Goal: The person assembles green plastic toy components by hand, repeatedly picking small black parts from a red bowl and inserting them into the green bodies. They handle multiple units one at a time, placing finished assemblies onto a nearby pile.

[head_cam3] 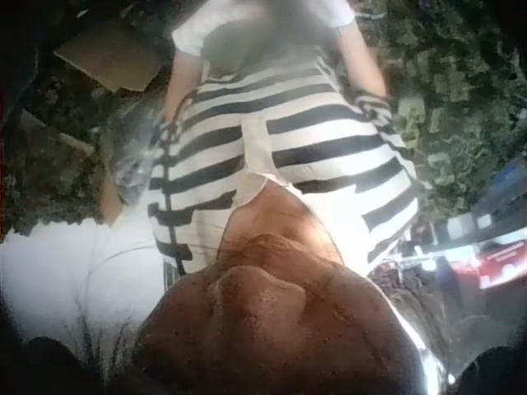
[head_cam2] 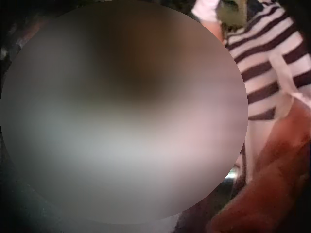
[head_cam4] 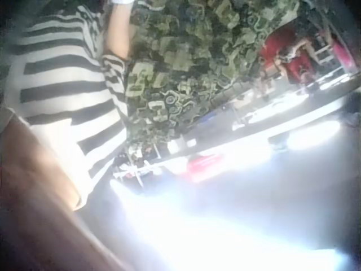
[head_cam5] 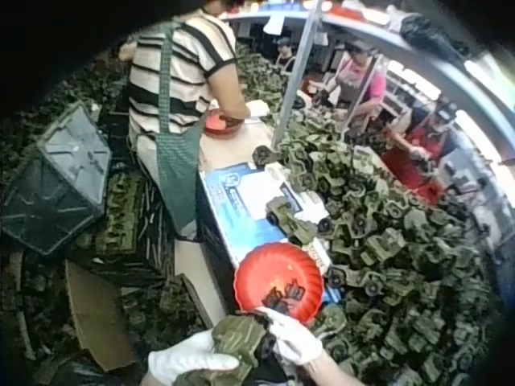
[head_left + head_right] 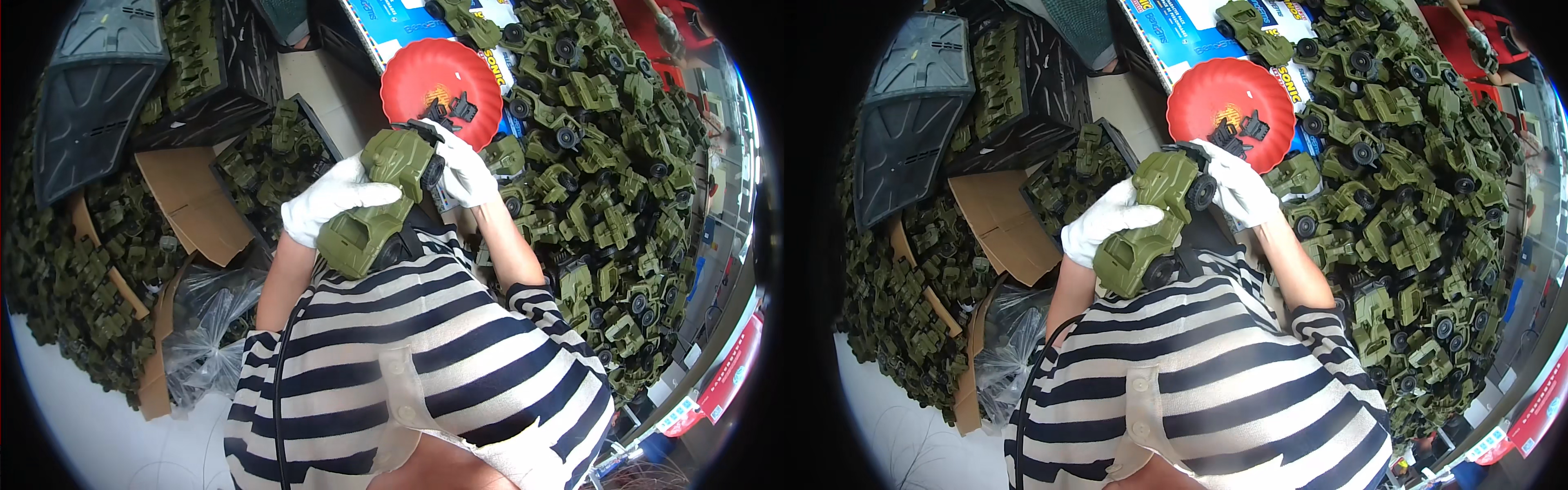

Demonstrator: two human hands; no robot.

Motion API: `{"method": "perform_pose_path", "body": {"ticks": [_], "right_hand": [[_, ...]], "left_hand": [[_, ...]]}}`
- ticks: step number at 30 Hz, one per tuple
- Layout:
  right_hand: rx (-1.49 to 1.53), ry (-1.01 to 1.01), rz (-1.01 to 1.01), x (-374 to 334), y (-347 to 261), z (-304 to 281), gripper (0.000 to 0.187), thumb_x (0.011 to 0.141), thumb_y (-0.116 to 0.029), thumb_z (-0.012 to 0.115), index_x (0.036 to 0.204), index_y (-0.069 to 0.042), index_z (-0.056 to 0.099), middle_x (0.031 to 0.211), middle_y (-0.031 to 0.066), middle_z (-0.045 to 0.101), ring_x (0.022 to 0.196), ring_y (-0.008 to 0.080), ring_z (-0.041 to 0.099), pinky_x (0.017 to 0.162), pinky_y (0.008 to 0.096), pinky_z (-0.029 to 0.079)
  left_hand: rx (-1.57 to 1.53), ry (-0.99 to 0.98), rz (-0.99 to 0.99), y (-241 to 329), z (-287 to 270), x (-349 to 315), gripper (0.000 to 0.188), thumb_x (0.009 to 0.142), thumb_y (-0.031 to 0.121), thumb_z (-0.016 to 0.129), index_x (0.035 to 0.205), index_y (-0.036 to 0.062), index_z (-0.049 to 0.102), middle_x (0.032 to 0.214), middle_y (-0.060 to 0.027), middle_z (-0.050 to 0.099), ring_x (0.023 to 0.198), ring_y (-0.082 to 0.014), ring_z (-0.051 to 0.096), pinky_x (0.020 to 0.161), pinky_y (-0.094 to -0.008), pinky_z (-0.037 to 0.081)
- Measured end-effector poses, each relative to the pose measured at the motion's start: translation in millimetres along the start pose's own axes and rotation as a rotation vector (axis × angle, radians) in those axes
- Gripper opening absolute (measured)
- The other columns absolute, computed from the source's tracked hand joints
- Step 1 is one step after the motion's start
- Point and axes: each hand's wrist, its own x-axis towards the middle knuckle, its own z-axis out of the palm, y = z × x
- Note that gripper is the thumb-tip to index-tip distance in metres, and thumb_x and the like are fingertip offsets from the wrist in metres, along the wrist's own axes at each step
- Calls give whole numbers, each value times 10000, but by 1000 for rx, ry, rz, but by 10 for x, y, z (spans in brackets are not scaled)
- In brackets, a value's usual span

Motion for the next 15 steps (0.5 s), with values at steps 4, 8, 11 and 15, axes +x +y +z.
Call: {"method": "perform_pose_path", "body": {"ticks": [4,8,11,15], "right_hand": [[36,-18,0,-4,22,-24,629,909,-122,657,1433,64,362,1442,174,458,1318,254,477,1119,372,387],[25,-25,13,-5,-20,19,616,914,-104,644,1434,68,363,1444,182,457,1323,258,474,1125,366,379],[-132,43,19,-19,-37,30,592,938,-128,626,1425,86,366,1430,159,474,1295,240,498,1101,370,409],[-84,19,-14,-24,-27,-17,574,949,-132,612,1420,92,372,1418,164,483,1290,240,501,1099,370,406]], "left_hand": [[4,11,21,-32,-16,16,622,868,78,654,1425,6,387,1159,-144,600,941,-233,653,826,-356,556],[11,-17,11,-32,-37,18,623,871,88,656,1425,6,383,1160,-143,600,950,-232,653,825,-355,555],[5,-8,9,-27,-18,17,625,872,88,658,1426,6,380,1156,-142,602,953,-231,654,826,-357,556],[-25,-6,-5,-7,0,26,582,872,81,687,1392,18,433,1158,-85,613,985,-166,632,851,-311,536]]}}
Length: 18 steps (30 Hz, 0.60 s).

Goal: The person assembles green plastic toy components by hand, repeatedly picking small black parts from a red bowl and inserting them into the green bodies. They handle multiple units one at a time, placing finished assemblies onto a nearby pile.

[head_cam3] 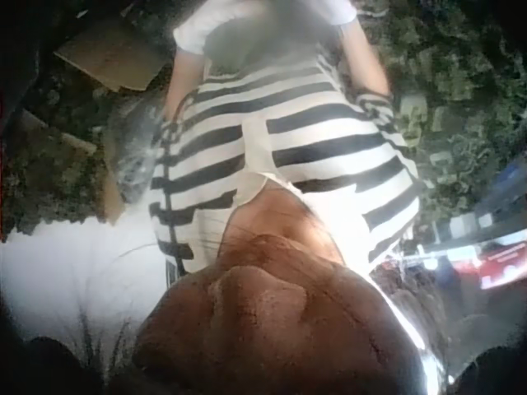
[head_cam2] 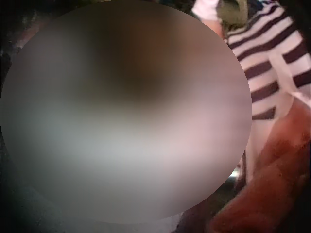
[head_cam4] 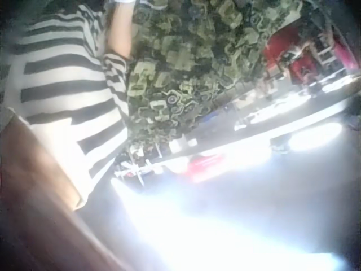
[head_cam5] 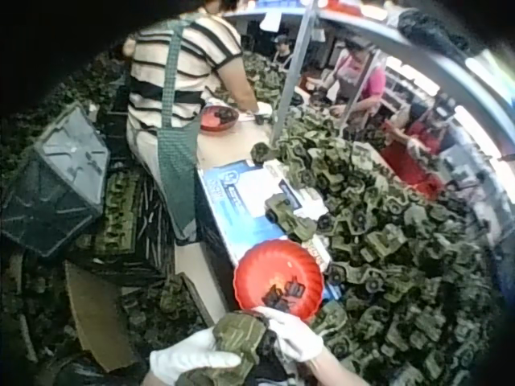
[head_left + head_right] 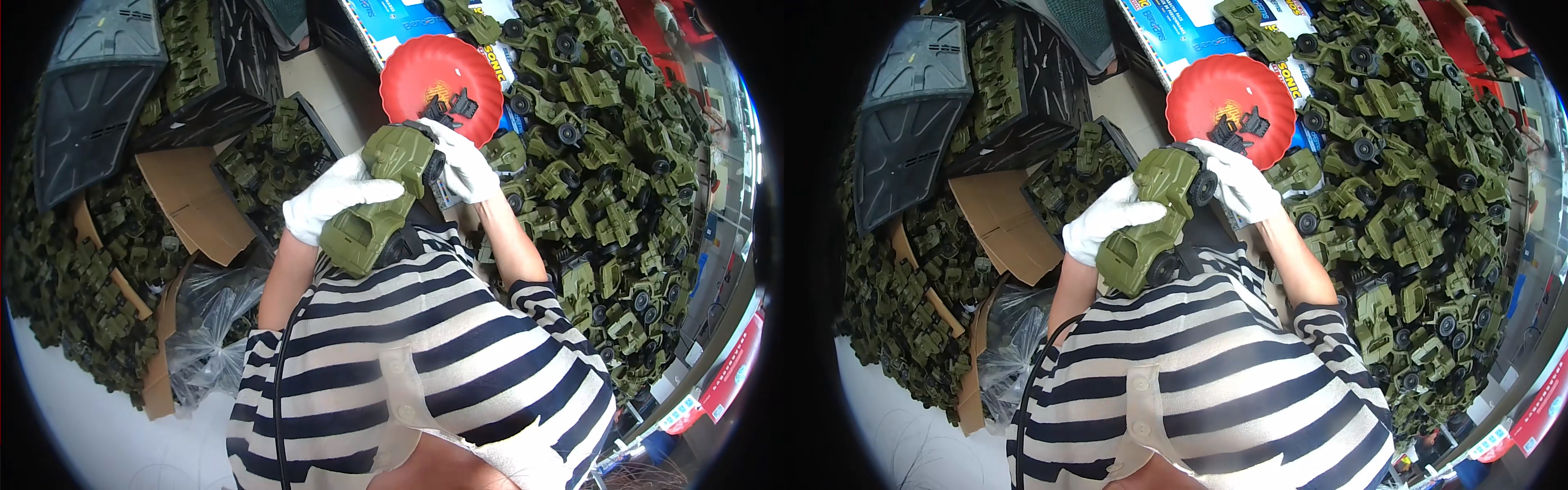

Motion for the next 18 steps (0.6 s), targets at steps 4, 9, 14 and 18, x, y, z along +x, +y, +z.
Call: {"method": "perform_pose_path", "body": {"ticks": [4,9,14,18], "right_hand": [[23,-36,-18,27,-1,16,612,930,-162,640,1417,96,372,1415,169,485,1295,237,494,1105,372,395],[-54,-48,-17,30,-67,90,620,921,-192,650,1405,97,392,1414,163,491,1301,230,486,1110,361,380],[-243,47,-14,-7,-73,32,528,949,-179,612,1367,101,452,1384,156,525,1294,218,493,1108,347,374],[-450,-13,-27,-1,-161,-50,534,953,-201,609,1381,79,458,1384,156,532,1283,226,504,1111,361,368]], "left_hand": [[-32,10,-7,11,32,3,560,874,66,695,1380,23,457,1162,-57,617,1002,-132,622,863,-284,525],[8,33,14,-13,38,19,622,878,45,642,1437,1,373,1222,-137,588,1038,-227,639,890,-370,547],[-9,-1,-7,-25,19,18,615,878,40,641,1433,2,379,1221,-131,588,1046,-222,634,888,-358,544],[-44,3,33,-77,23,45,619,870,23,648,1431,11,384,1233,-107,585,1082,-203,616,920,-342,523]]}}
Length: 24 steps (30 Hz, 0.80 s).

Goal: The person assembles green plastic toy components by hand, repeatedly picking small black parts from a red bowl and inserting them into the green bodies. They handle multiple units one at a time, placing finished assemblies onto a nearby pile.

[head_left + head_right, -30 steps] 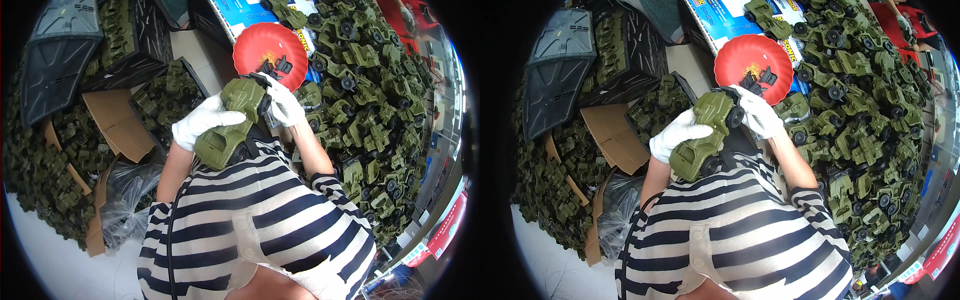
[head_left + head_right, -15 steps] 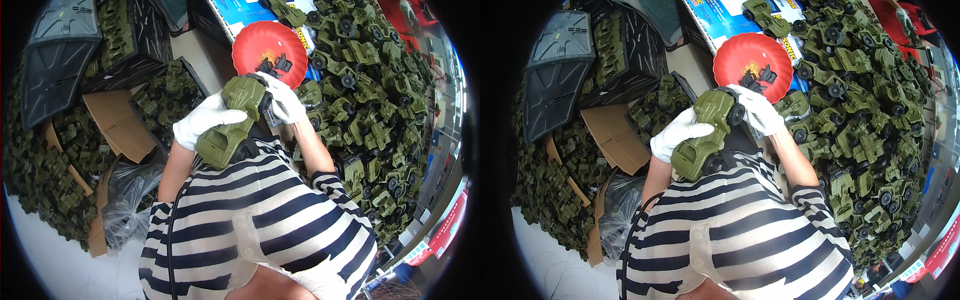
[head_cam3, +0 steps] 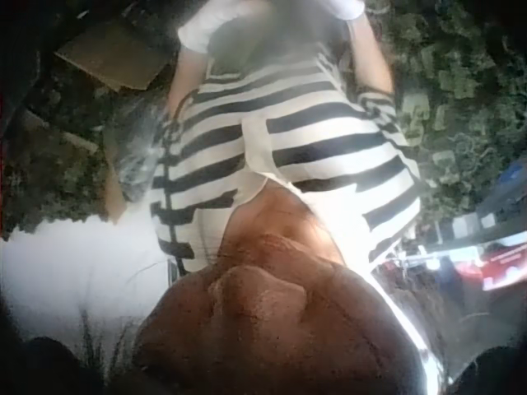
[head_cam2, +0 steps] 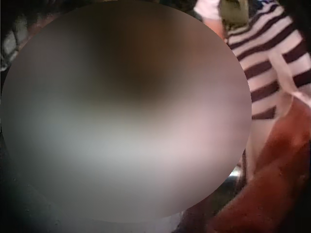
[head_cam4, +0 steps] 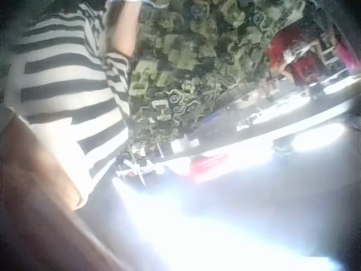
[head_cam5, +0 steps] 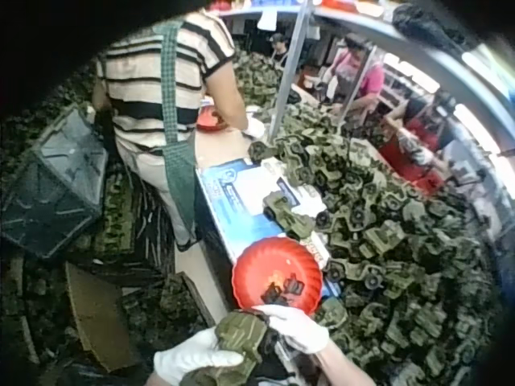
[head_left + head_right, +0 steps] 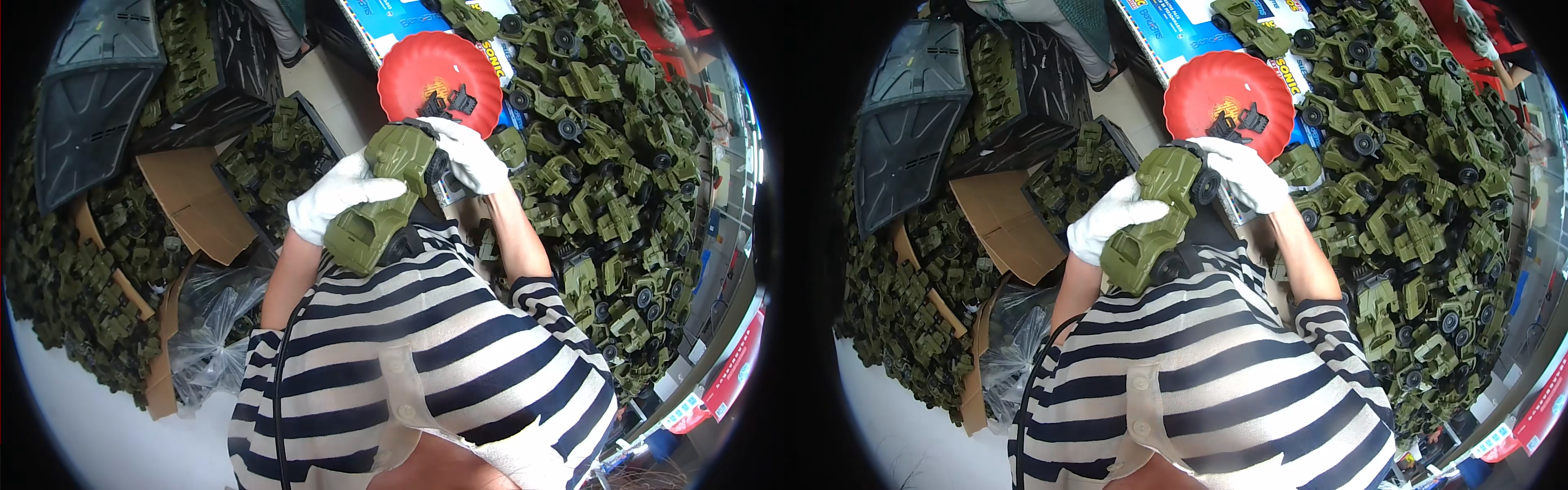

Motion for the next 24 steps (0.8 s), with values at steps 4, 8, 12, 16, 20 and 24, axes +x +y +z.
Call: {"method": "perform_pose_path", "body": {"ticks": [4,8,12,16,20,24], "right_hand": [[-7,75,-103,71,-83,179,432,1023,-280,465,1304,36,552,1294,115,596,1194,197,548,1059,355,397],[-69,231,-234,96,109,375,369,1027,-257,439,1193,21,617,1195,106,641,1124,182,575,1012,334,418],[-402,341,-386,75,173,521,387,943,-237,577,1239,12,578,1246,136,609,1146,221,579,1008,359,428],[-787,323,-467,-159,51,673,655,725,-253,784,1285,-25,533,1271,180,563,1128,301,595,969,397,462],[-798,500,-657,-27,304,695,514,752,-184,719,1215,-19,566,1081,176,598,995,341,610,856,426,489],[-836,602,-722,-3,384,694,406,796,-159,668,1169,-19,587,1008,176,622,929,347,614,815,420,492]], "left_hand": [[261,192,274,-259,138,197,758,857,16,690,1499,34,287,1349,-75,516,1200,-163,538,973,-299,473],[747,224,714,-496,-297,372,933,895,457,653,1547,23,146,1504,-161,370,1336,-219,426,1097,-348,364],[800,343,772,-371,-237,351,818,909,628,543,1390,-26,445,1343,-149,546,1264,-250,505,1085,-363,374],[775,353,848,-389,-281,397,672,938,556,540,1280,-22,538,1215,-135,609,1159,-245,570,1029,-358,415],[762,411,800,-400,-277,470,369,970,287,503,1136,-30,595,1068,-138,646,1030,-245,616,941,-345,460],[747,400,803,-403,-258,491,308,978,210,469,1117,-33,597,1058,-132,650,1013,-218,616,925,-337,473]]}}
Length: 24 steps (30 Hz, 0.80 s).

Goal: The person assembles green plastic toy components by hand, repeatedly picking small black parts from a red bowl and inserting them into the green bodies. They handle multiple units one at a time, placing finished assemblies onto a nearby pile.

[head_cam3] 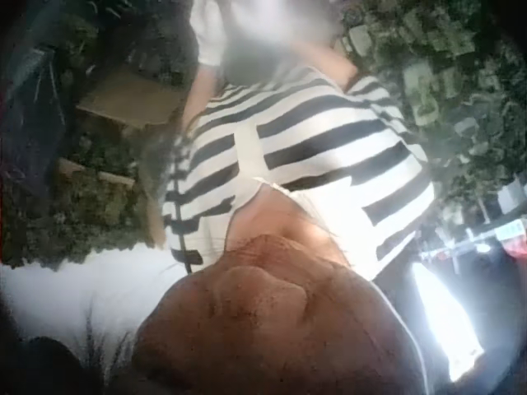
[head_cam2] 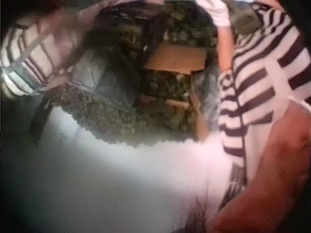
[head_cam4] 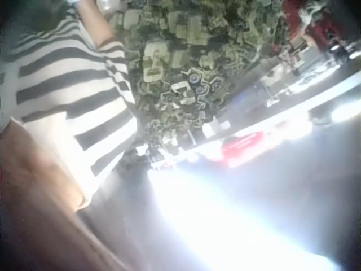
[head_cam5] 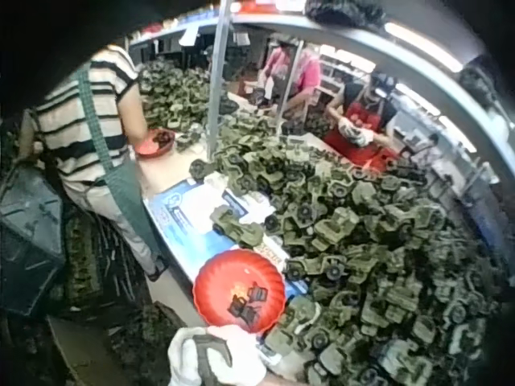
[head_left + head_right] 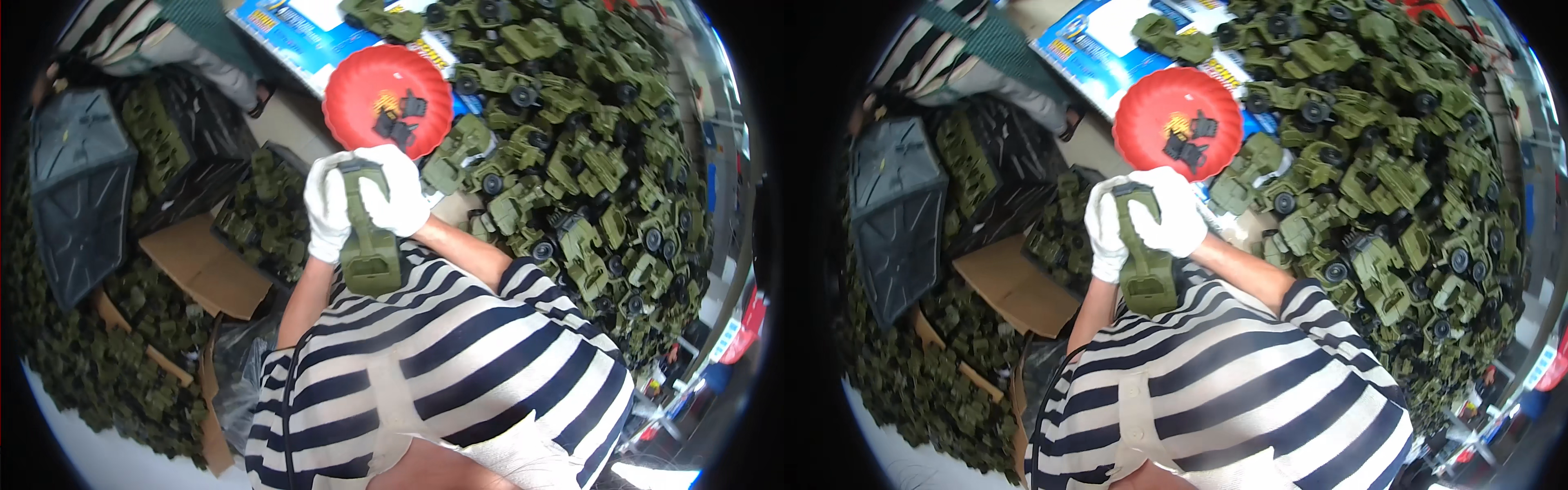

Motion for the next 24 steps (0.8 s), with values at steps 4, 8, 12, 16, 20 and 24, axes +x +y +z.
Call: {"method": "perform_pose_path", "body": {"ticks": [4,8,12,16,20,24], "right_hand": [[-30,86,183,149,38,-140,351,853,-145,647,1176,-21,591,1026,197,649,945,357,642,837,414,510],[-322,246,181,675,107,-1007,278,892,-170,616,1141,-46,628,1101,195,654,1047,353,635,925,401,503],[-762,491,259,1224,42,-2190,447,874,-363,671,1203,-64,621,1179,185,639,1109,356,606,936,436,486],[-1459,586,-92,1485,386,-2533,470,822,-351,705,1199,-84,618,1264,211,565,1127,403,538,933,504,444],[-928,139,-63,1990,765,-1520,452,796,-399,655,1132,-97,641,1121,169,658,1088,395,594,900,493,487],[-936,-416,337,2460,1620,-643,718,733,-547,700,1297,-123,564,1418,134,474,1194,328,557,927,445,490]], "left_hand": [[55,-200,-162,30,73,274,412,1029,308,457,1307,9,511,1262,-127,579,1175,-227,551,1002,-341,436],[-151,-105,-226,20,199,459,559,1042,386,430,1455,18,354,1417,-152,452,1296,-290,470,975,-399,503],[-119,81,-552,-233,-44,574,445,1012,337,538,1339,38,499,1267,-77,569,1131,-171,572,925,-327,506],[7,202,-618,-421,-7,564,348,980,289,606,1264,96,548,1068,13,599,932,-73,574,838,-275,493],[12,158,-669,-692,27,503,323,976,268,615,1252,115,549,986,51,591,829,-24,546,728,-222,467],[-17,246,-696,-536,120,488,344,944,141,650,1248,27,537,1021,2,599,778,-41,501,657,-209,435]]}}
